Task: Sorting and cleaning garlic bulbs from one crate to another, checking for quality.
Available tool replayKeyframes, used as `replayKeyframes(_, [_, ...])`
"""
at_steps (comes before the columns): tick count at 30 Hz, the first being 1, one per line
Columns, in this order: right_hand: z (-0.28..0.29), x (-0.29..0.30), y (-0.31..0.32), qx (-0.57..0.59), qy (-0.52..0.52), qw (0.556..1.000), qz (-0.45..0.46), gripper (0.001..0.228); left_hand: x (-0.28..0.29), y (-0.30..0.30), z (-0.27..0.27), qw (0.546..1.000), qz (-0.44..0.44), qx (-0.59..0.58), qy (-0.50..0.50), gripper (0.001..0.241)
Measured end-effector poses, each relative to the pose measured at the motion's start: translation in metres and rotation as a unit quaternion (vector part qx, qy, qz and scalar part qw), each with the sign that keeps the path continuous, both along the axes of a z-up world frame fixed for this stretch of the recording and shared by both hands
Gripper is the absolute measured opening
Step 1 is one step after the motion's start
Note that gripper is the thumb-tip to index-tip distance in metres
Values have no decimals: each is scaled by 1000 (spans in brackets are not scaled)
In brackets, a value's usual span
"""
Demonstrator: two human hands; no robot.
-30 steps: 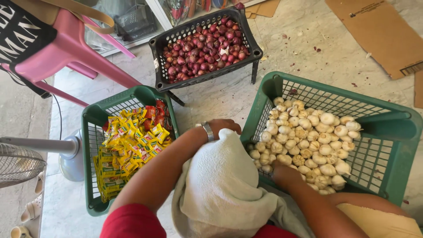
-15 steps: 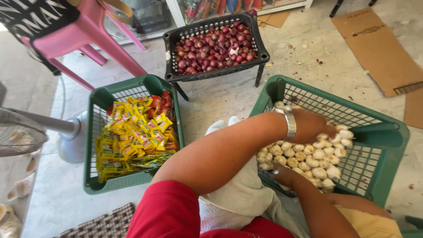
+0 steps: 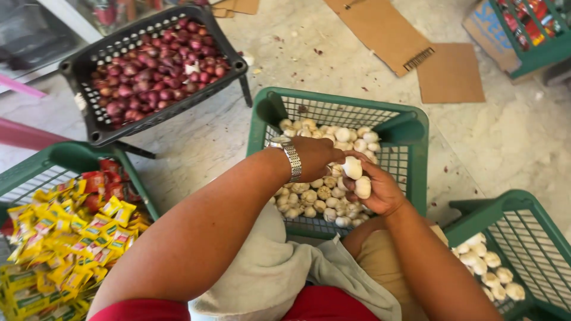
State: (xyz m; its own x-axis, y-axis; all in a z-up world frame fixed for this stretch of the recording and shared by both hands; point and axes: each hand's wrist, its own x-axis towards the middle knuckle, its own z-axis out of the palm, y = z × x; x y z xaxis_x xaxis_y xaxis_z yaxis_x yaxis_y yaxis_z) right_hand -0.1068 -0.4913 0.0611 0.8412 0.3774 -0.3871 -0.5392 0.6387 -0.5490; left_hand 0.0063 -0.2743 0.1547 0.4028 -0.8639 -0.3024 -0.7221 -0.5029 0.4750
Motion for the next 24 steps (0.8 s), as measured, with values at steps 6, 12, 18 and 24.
replayKeyframes(6, [-6, -3, 20, 5, -1, 999, -32, 26, -5, -20, -8, 1000, -2, -3, -27, 43])
replayKeyframes(12, [-21, -9, 13, 54, 18, 998, -23, 34, -10, -28, -1, 1000, -1, -23, 1, 49])
replayKeyframes(18, [-12, -9, 10, 121, 9, 992, -41, 31, -12, -33, 3, 998, -26, -64, -1, 58])
replayKeyframes(24, [10, -10, 16, 113, -25, 992, -48, 39, -11, -32, -3, 998, -18, -43, -36, 50])
